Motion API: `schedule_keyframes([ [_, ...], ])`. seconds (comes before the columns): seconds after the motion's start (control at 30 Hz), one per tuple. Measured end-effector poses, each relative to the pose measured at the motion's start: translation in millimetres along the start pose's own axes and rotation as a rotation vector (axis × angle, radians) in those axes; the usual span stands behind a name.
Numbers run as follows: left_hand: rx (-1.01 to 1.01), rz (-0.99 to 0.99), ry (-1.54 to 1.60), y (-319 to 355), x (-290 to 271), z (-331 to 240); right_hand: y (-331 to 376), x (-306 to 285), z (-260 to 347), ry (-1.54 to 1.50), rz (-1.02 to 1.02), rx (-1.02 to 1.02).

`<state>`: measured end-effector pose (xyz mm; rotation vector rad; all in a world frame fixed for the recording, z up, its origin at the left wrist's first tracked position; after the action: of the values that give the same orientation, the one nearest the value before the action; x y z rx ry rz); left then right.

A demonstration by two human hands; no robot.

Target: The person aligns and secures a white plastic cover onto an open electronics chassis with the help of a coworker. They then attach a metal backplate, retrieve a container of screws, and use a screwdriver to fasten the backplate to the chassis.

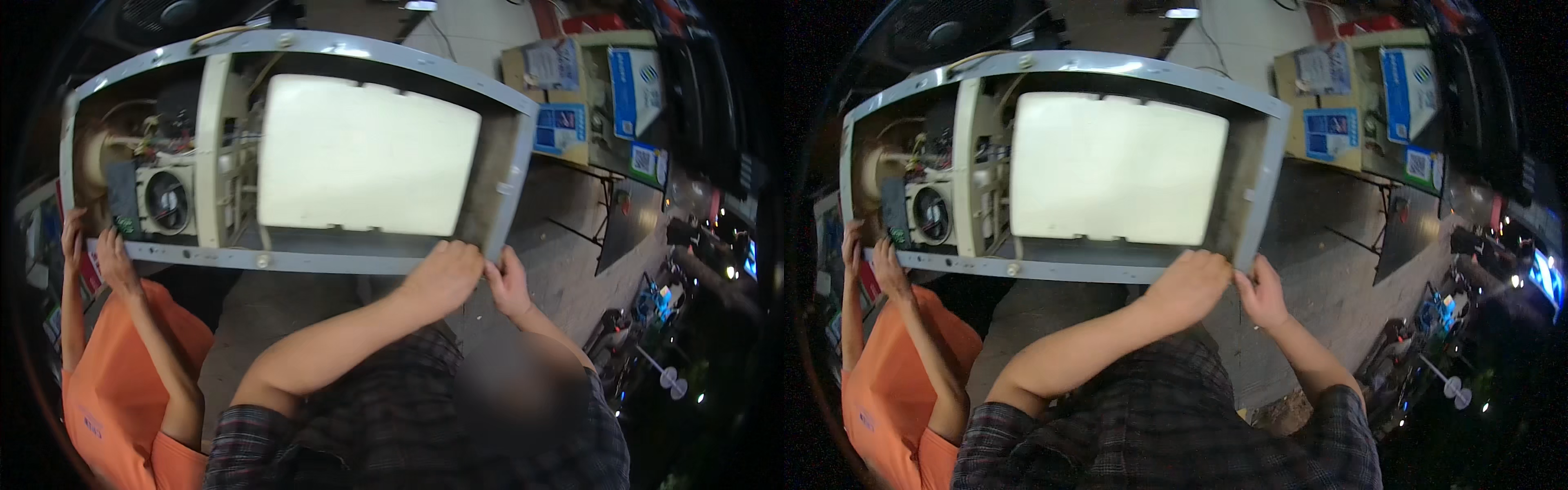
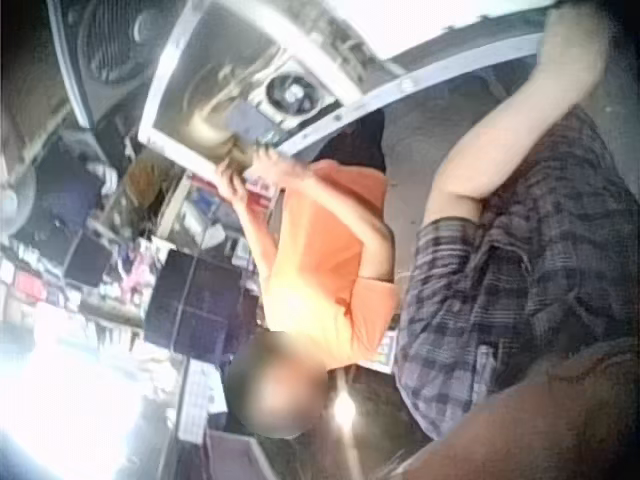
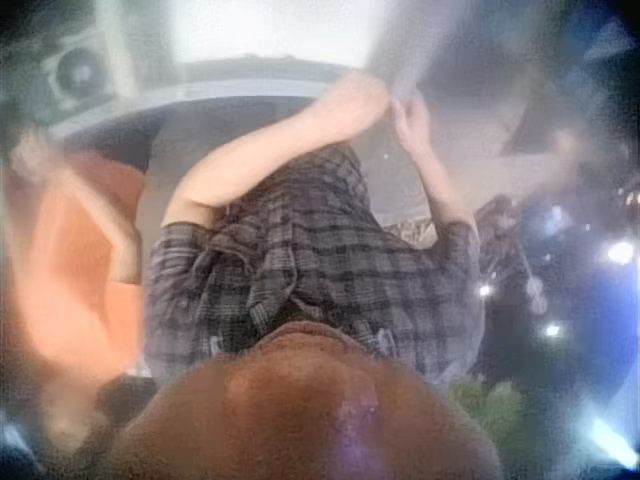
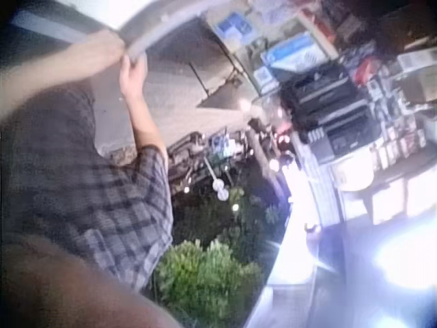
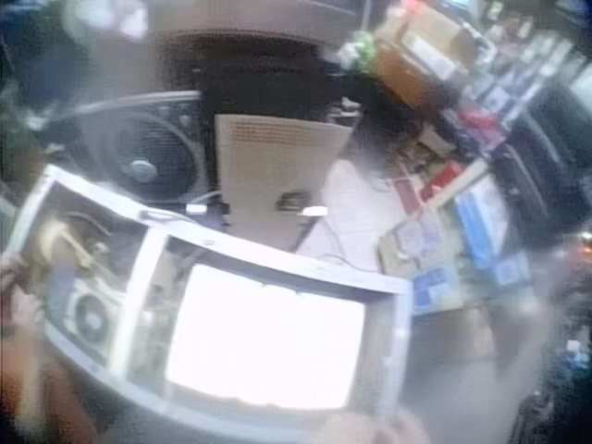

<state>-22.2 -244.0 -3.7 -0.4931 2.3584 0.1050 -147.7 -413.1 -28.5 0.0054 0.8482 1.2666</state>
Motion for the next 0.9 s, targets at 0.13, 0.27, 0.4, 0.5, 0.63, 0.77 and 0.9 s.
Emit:
schedule_keyframes([
  [0.13,0.007,0.118,-0.122,-2,11,-19,10,-2,11,-0.008,-0.032,-0.117],
  [0.27,-0.008,0.107,-0.072,-8,5,-23,13,-4,14,-0.039,-0.038,-0.077],
  [0.4,-0.038,0.124,-0.104,-9,4,-25,13,-3,14,-0.105,-0.035,-0.107],
  [0.5,-0.050,0.145,-0.136,-13,3,-30,10,-5,15,-0.138,-0.039,-0.128],
  [0.63,-0.050,0.112,-0.153,-13,6,-30,12,-5,15,-0.169,-0.061,-0.139],
  [0.77,-0.034,0.098,-0.154,-13,6,-31,13,-6,14,-0.180,-0.050,-0.131],
  [0.9,-0.037,0.090,-0.159,-10,9,-29,14,-4,11,-0.175,-0.035,-0.126],
])
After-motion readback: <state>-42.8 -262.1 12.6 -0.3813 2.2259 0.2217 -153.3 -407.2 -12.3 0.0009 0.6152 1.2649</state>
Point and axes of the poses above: each hand's wrist, its own y-axis away from the middle knuckle, its own x-axis out of the palm, z = x × y, the point moved 5 cm from there along -y, towards the middle knuckle, and after that the axes turned 2 degrees about -y, right-handed, at the moved point
